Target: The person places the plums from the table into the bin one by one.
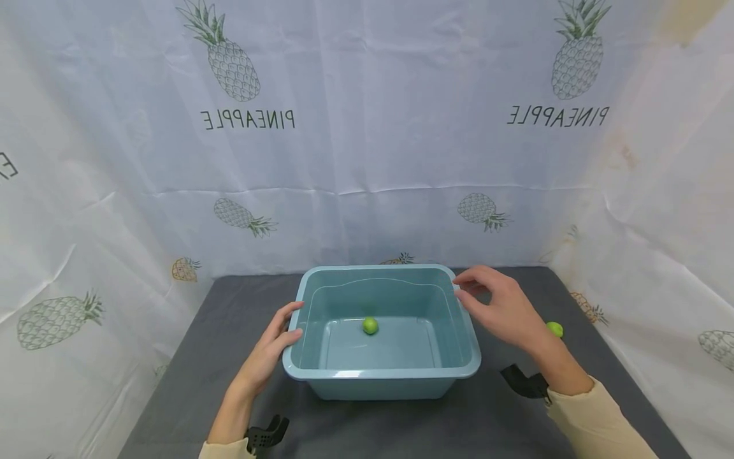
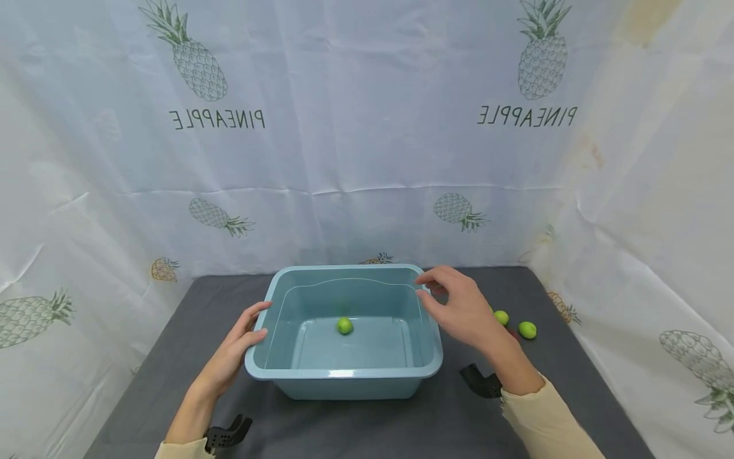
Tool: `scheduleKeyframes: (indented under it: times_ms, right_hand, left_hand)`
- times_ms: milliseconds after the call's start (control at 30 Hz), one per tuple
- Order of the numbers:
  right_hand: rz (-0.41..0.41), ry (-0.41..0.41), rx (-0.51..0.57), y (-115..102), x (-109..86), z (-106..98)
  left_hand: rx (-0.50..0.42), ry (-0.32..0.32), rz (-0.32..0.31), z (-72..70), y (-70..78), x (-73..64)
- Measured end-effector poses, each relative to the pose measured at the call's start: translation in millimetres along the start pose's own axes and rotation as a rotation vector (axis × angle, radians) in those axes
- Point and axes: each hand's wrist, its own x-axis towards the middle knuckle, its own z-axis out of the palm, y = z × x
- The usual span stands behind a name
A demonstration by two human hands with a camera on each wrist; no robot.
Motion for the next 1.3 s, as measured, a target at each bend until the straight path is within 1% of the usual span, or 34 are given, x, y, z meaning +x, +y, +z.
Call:
scheduleKeyframes:
  times_ms: [133,267,400,633,767,933,1100,1300]
  right_hand:
    - [0.025,0.089,-0.019,15.4,-7.8,1.8]
    - [0.056,0.154,-0.017,34.3,-15.2,5.1]
    - [0.098,0.202,-0.009,52.9,-23.5,9.5]
    - [0.144,0.264,0.004,81.2,-36.3,16.6]
    - [0.201,0.271,-0.001,94.0,-43.4,18.6]
    - [0.267,0.242,-0.02,110.1,-54.2,17.3]
    - [0.314,0.237,-0.031,126.3,-65.2,16.9]
    - [0.369,0.223,-0.055,138.3,-79.0,16.0]
  left_hand:
    - [-0.002,-0.005,0.001,0.1,0.1,0.4]
    - [0.0,-0.005,0.002,-0.1,-0.9,0.4]
    - [-0.001,-0.01,0.005,-0.5,-1.3,0.0]
    - [-0.001,-0.008,0.002,0.2,-0.2,0.4]
    - [0.001,-0.003,0.001,0.2,-0.5,0.4]
    - [0.0,0.003,0.005,0.1,-1.5,0.0]
    - [-0.002,0.005,0.008,0.0,-1.6,0.0]
    - [-0.007,0.003,0.006,-0.3,-1.1,0.2]
